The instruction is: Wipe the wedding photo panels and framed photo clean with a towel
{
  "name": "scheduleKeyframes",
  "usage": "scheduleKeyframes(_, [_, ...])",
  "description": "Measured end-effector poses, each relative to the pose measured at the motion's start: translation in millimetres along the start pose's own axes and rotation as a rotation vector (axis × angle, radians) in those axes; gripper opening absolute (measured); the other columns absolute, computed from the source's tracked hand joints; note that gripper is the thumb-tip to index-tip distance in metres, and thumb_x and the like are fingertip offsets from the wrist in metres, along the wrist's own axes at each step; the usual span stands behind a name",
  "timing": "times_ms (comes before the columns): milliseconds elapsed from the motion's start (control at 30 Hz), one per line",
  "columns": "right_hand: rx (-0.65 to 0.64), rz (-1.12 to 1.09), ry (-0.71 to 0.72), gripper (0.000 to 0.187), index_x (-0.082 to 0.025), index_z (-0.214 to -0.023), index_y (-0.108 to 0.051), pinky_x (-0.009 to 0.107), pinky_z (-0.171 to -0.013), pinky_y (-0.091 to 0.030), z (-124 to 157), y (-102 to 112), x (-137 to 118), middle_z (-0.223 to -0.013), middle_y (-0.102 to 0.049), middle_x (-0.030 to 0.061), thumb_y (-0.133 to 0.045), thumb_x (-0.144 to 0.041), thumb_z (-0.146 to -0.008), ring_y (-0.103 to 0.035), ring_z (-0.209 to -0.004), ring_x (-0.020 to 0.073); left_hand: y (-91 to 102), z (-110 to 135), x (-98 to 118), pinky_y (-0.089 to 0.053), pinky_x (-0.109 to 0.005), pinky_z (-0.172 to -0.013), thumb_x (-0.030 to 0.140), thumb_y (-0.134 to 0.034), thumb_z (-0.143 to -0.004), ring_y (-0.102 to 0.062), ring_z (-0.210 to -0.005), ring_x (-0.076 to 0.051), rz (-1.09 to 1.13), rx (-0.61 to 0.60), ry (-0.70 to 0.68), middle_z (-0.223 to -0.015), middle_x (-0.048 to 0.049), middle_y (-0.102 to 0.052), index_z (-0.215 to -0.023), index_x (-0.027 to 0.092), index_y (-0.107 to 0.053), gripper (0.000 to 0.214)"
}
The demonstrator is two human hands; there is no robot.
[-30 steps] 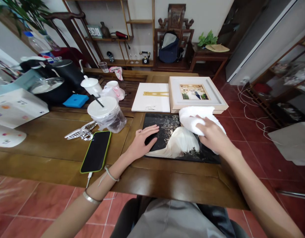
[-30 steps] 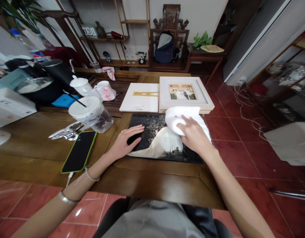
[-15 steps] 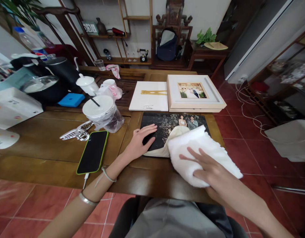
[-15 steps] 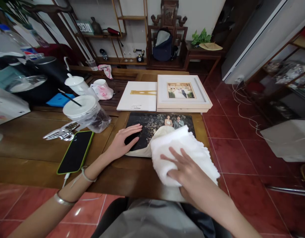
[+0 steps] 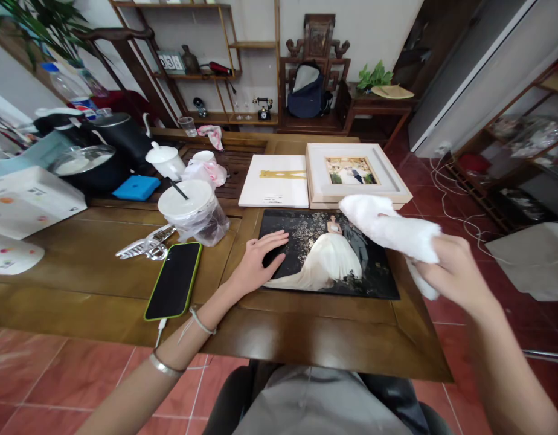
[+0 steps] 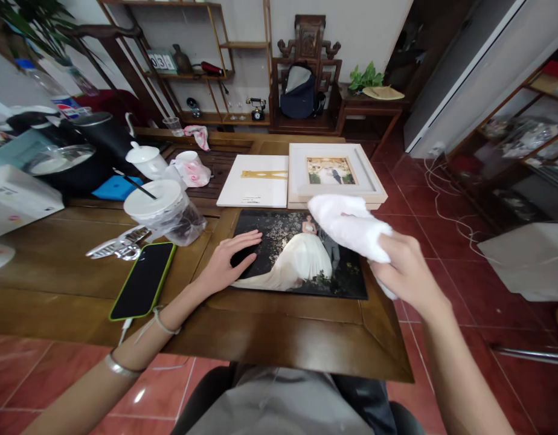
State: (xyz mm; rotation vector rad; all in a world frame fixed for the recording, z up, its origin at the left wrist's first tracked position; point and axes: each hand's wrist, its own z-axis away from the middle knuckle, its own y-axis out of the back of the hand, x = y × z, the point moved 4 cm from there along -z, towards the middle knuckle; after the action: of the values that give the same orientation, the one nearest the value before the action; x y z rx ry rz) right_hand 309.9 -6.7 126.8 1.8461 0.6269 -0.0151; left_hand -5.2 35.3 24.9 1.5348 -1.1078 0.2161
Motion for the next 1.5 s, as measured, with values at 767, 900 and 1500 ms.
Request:
scheduleKeyframes(767, [-0.614, -0.202, 0.302, 0.042, -0.022, -0.082, -0.061, 0.044, -0.108, -0.042, 59.3, -32.3, -102.8, -0.148, -0.042, -0.0001, -0.04, 0.004, -0.055, -0.03, -0.14, 0.0245, 1.2, -0.5, 2.6, -0.038, -0.048, -0.104, 0.025, -0.054, -0.09, -0.051, -0.128, -0.025, 0.005, -0.005, 0.011, -0.131, -0.0066, -0.061, -0.119, 0.026, -0.061, 0.03])
scheduleKeyframes(900, [-0.449, -0.23, 0.218, 0.041, -0.024, -0.087, -0.061, 0.036, -0.094, -0.054, 41.3, -15.0, -85.8, -0.139, -0.053, 0.0013, -0.04, 0.002, -0.065, -0.048, -0.129, 0.0243, 1.1, -0.4, 1.9, -0.037, -0.049, -0.104, 0.025, -0.054, -0.09, -0.051, -0.128, -0.024, 0.003, -0.003, 0.008, -0.132, -0.0067, -0.061, -0.12, 0.025, -0.061, 0.03])
scheduleKeyframes(1500, [-0.356, 0.159, 0.224, 0.041, -0.012, -0.1, -0.065, 0.065, -0.109, -0.027, -48.5, -99.3, -56.9, -0.148, -0.04, 0.0155, -0.048, 0.001, -0.065, -0.024, -0.14, 0.0405, 1.1, -1.5, 2.0, -0.038, -0.049, -0.105, 0.024, -0.054, -0.09, -0.052, -0.127, -0.025, 0.003, -0.003, 0.02, -0.132, -0.0059, -0.061, -0.12, 0.026, -0.062, 0.031])
